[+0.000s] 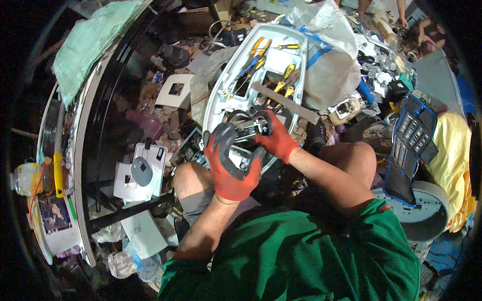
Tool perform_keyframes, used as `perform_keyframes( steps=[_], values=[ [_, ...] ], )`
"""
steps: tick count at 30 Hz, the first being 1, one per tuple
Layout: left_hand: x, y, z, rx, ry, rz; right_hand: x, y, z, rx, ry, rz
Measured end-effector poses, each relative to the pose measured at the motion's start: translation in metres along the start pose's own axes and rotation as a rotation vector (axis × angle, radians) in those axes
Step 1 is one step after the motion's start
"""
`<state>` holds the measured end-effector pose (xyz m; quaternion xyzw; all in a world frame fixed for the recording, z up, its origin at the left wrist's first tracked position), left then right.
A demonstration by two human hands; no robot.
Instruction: The person disassembles an electronic module by using a pry tool and then a screwdriver to remove components and fasteners.
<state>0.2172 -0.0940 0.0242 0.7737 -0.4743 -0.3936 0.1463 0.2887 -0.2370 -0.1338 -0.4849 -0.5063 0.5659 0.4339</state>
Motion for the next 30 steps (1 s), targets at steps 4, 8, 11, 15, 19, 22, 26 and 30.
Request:
perform_keyframes(
  steps=[4, 8, 11, 15, 19, 22, 26, 30],
  values=[
    [0.018, -0.003, -0.015, -0.069, -0.070, -0.336, -0.001, 0.013, -0.003, 0.078, 0.041, 0.047],
    [0.035, -0.017, -0.020, -0.173, -0.262, -0.548, -0.002, -0.004, -0.001, 0.069, 0.071, 0.055],
    [0.039, -0.017, -0.021, -0.157, -0.228, -0.588, -0.001, -0.004, -0.001, 0.049, 0.012, 0.038],
    [0.036, -0.026, -0.014, -0.149, -0.176, -0.544, -0.014, -0.034, 0.011, 0.080, 0.033, 0.251],
    [0.034, -0.025, -0.022, -0.150, -0.112, -0.437, -0.056, -0.056, 0.015, -0.004, 0.163, 0.352],
    [0.030, -0.033, -0.007, -0.162, -0.043, -0.429, -0.116, -0.086, 0.013, -0.070, 0.373, 0.371],
    [0.035, -0.013, -0.028, -0.129, -0.087, -0.388, -0.198, -0.065, 0.010, -0.023, 0.637, 0.305],
    [0.033, -0.021, -0.019, -0.128, -0.054, -0.270, -0.206, -0.051, 0.010, 0.059, 0.666, 0.225]
  ],
)
Point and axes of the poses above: each hand's wrist, its own z-axis away from the middle knuckle, its own x-axis out of the palm, y = z × x, the point moved 10 cm from there along -z, towards the middle knuckle, and after that the axes turned 4 degrees about x, right-handed, at the moved point
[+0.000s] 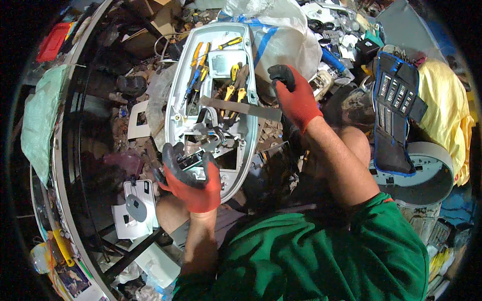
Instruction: The person disassembles an electronic module by using a pry tool and then a screwdriver to remove components and fasteners.
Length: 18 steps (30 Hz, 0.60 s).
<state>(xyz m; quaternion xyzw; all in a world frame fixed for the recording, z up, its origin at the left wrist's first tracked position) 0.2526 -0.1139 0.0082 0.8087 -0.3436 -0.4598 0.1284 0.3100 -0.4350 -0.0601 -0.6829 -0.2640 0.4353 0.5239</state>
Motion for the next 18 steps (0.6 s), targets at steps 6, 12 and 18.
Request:
perform_keyframes(
  steps=[6, 12, 18],
  values=[
    [0.001, 0.003, -0.001, 0.096, -0.011, -0.009, -0.012, -0.003, 0.017, -0.107, 0.026, 0.076],
    [-0.001, 0.004, -0.012, 0.167, 0.034, -0.220, -0.090, -0.070, 0.019, -0.072, -0.168, -0.396],
    [0.012, 0.005, -0.021, -0.014, -0.005, 0.135, -0.220, -0.067, 0.088, -0.356, 0.223, -0.358]
  ],
)
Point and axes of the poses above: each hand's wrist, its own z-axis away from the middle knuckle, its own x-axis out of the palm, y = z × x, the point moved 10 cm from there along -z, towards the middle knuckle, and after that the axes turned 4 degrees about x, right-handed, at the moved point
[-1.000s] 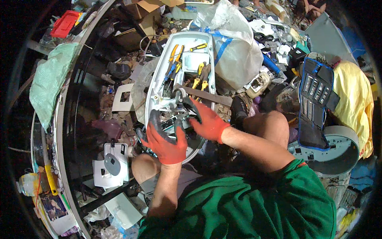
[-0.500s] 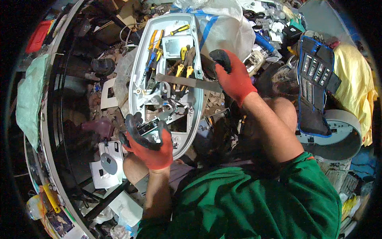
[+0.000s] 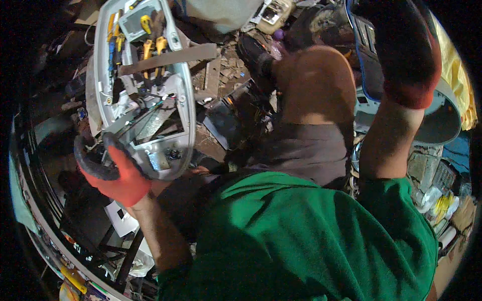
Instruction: The person disassembles an electronic module by using a pry tool and then a screwdriver to remove components and fasteners.
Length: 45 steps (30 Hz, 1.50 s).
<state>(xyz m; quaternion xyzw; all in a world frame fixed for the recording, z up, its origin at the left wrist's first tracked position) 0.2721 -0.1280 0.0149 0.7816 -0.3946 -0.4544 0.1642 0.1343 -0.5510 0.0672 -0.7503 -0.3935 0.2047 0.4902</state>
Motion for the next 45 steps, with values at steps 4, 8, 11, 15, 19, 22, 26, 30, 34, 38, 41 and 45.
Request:
perform_keyframes(
  steps=[4, 8, 11, 15, 19, 22, 26, 30, 34, 38, 41, 45],
  values=[
    [-0.004, -0.006, -0.002, 0.083, 0.004, -0.044, -0.115, 0.059, 0.067, 0.368, 0.224, 0.138],
    [-0.002, 0.010, -0.006, 0.160, -0.050, -0.360, -0.146, 0.122, 0.176, 0.689, 0.199, 0.442],
    [-0.010, -0.014, -0.009, 0.104, -0.012, -0.438, -0.125, 0.195, 0.262, 1.038, -0.125, 0.697],
    [-0.014, -0.018, -0.011, 0.044, -0.071, -0.475, -0.090, 0.291, 0.371, 1.191, -0.825, 0.855],
    [-0.013, -0.011, -0.014, 0.051, -0.101, -0.400, -0.064, 0.368, 0.449, 1.212, -0.924, 0.819],
    [-0.018, -0.036, -0.015, -0.007, -0.047, -0.319, -0.040, 0.366, 0.441, 1.218, -0.875, 0.549],
    [-0.018, -0.044, -0.012, -0.019, -0.033, -0.311, -0.038, 0.340, 0.422, 1.080, -1.047, 0.556],
    [-0.011, -0.037, -0.010, 0.000, -0.097, -0.368, -0.092, 0.371, 0.426, 1.133, -0.697, 0.616],
    [-0.020, -0.045, 0.008, 0.189, -0.084, -0.506, -0.115, 0.376, 0.409, 1.307, -0.671, 0.818],
    [-0.001, -0.010, 0.006, 0.147, -0.097, -0.237, -0.094, 0.420, 0.383, 1.345, -0.509, 0.791],
    [-0.007, -0.006, 0.010, 0.169, -0.094, -0.348, -0.093, 0.471, 0.382, 1.353, -0.208, 0.759],
    [0.000, 0.007, 0.019, 0.220, -0.064, -0.359, -0.090, 0.506, 0.386, 1.402, -0.031, 0.501]
  ],
)
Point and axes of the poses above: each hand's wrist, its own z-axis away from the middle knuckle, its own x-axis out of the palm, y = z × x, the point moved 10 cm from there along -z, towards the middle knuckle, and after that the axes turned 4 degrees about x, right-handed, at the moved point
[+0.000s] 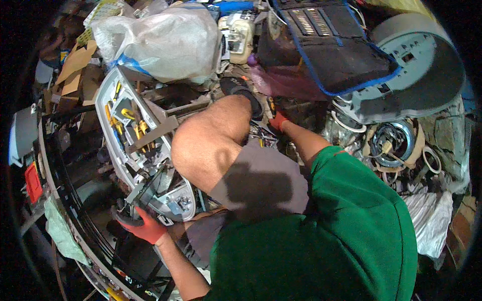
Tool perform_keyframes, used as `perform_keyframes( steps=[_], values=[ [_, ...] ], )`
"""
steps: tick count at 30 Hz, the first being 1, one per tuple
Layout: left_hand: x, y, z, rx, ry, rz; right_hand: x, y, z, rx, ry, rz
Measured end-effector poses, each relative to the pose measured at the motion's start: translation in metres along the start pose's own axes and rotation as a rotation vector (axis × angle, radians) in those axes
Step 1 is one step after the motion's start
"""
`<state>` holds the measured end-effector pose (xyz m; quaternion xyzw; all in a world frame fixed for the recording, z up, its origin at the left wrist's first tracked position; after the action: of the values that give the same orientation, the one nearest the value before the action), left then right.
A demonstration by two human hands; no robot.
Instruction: The person disassembles an electronic module by using a pry tool and then a screwdriver to remove components and fasteners.
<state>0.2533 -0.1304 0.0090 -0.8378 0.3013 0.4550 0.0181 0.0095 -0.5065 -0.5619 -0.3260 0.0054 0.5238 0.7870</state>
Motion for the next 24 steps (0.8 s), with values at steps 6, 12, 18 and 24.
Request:
perform_keyframes(
  steps=[6, 12, 18, 24],
  values=[
    [-0.008, -0.007, 0.010, -0.049, -0.014, -0.005, -0.005, -0.054, 0.000, -0.200, -0.042, 0.229],
    [0.001, -0.012, 0.005, -0.124, -0.058, -0.082, -0.046, -0.057, 0.009, -0.343, 0.036, 0.515],
    [-0.002, -0.028, 0.024, -0.117, -0.013, -0.229, -0.066, -0.054, 0.044, -0.391, 0.028, 0.616],
    [-0.009, -0.014, 0.027, -0.050, -0.007, -0.197, -0.135, -0.067, 0.115, -0.370, 0.120, 0.557]
  ],
)
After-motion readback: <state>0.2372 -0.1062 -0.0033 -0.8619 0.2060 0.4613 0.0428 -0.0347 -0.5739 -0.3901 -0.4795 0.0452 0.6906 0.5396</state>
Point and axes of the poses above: each hand's wrist, its own z-axis away from the middle knuckle, its own x-axis out of the palm, y = z × x, the point moved 10 cm from there along -z, towards the middle knuckle, and after that the axes turned 4 degrees about x, right-handed, at the moved point
